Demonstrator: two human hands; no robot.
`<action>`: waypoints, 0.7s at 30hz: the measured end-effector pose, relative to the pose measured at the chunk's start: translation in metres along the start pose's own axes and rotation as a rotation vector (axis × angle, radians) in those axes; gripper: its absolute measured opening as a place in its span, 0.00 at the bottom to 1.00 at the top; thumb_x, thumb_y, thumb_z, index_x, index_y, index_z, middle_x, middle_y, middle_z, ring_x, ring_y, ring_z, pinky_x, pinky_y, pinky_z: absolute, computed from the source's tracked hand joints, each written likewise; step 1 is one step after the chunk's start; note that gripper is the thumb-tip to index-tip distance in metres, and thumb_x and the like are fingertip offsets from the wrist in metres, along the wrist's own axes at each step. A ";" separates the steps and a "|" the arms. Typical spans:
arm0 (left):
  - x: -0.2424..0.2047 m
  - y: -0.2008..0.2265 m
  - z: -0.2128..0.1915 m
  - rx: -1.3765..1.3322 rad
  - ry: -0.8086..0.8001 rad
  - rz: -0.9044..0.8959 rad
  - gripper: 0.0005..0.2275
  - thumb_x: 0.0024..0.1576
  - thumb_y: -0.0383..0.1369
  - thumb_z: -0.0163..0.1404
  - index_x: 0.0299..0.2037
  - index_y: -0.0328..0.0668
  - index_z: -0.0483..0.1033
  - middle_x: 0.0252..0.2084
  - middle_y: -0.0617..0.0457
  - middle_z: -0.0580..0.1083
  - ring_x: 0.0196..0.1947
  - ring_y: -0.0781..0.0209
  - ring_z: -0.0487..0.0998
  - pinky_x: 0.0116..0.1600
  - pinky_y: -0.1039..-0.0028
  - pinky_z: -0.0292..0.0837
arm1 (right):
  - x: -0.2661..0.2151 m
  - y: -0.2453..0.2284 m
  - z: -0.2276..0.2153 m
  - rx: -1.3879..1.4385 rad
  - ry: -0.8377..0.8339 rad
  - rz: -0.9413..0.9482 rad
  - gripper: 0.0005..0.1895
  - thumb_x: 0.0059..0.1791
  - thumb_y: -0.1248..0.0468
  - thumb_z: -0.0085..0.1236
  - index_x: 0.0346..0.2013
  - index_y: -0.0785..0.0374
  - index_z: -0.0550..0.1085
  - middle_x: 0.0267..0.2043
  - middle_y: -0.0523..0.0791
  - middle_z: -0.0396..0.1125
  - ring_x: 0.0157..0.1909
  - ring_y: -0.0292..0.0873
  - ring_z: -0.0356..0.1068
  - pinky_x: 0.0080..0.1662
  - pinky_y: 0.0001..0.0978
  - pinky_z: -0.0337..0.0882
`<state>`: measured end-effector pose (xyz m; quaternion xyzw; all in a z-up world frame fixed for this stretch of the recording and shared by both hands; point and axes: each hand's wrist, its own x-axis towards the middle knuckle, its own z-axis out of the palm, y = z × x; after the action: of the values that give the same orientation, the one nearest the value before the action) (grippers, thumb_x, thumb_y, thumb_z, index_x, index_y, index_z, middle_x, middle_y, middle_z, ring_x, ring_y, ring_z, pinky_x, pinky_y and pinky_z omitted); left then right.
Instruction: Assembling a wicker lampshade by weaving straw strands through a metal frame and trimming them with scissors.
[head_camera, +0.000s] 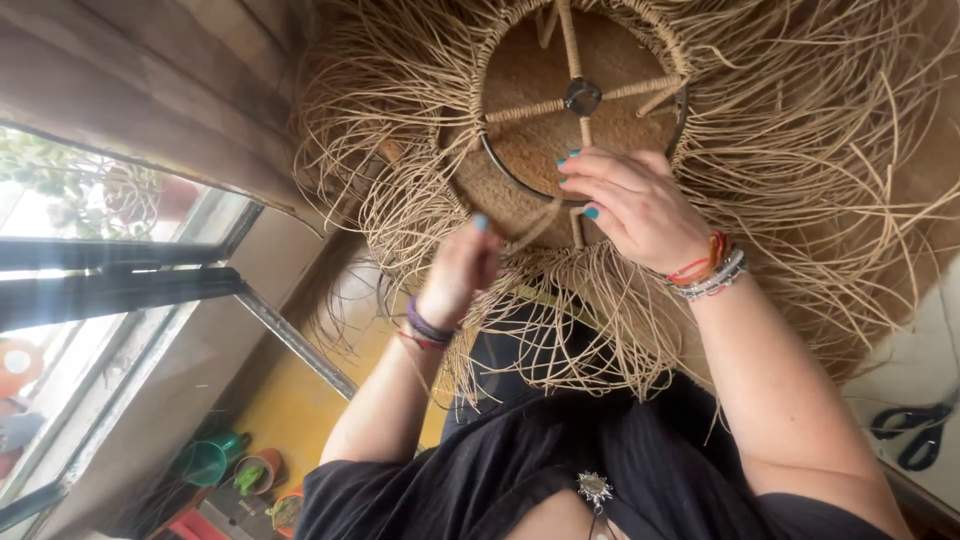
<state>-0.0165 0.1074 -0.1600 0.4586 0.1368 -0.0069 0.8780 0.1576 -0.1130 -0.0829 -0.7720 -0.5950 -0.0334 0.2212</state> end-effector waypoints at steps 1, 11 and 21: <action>0.003 0.015 -0.017 0.112 0.111 0.094 0.18 0.70 0.43 0.36 0.29 0.45 0.64 0.15 0.59 0.56 0.10 0.72 0.57 0.15 0.83 0.50 | 0.001 -0.001 0.000 -0.018 0.006 -0.005 0.16 0.58 0.60 0.45 0.58 0.58 0.74 0.69 0.42 0.64 0.71 0.41 0.61 0.61 0.38 0.56; 0.076 0.100 -0.062 0.266 0.178 0.386 0.17 0.71 0.38 0.36 0.30 0.42 0.65 0.14 0.58 0.58 0.08 0.71 0.59 0.16 0.84 0.52 | 0.003 -0.008 0.007 -0.150 0.065 0.019 0.10 0.52 0.55 0.57 0.46 0.51 0.77 0.55 0.34 0.69 0.65 0.37 0.67 0.52 0.37 0.59; -0.023 0.139 -0.115 0.855 -0.469 0.188 0.19 0.60 0.17 0.41 0.57 0.43 0.77 0.49 0.37 0.79 0.48 0.39 0.79 0.58 0.48 0.70 | 0.005 -0.011 0.005 -0.168 0.014 0.036 0.14 0.52 0.54 0.56 0.50 0.50 0.75 0.60 0.35 0.67 0.70 0.38 0.62 0.57 0.39 0.58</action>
<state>-0.0461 0.2783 -0.1056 0.7740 -0.1214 -0.0862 0.6154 0.1481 -0.1048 -0.0825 -0.7981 -0.5746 -0.0847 0.1605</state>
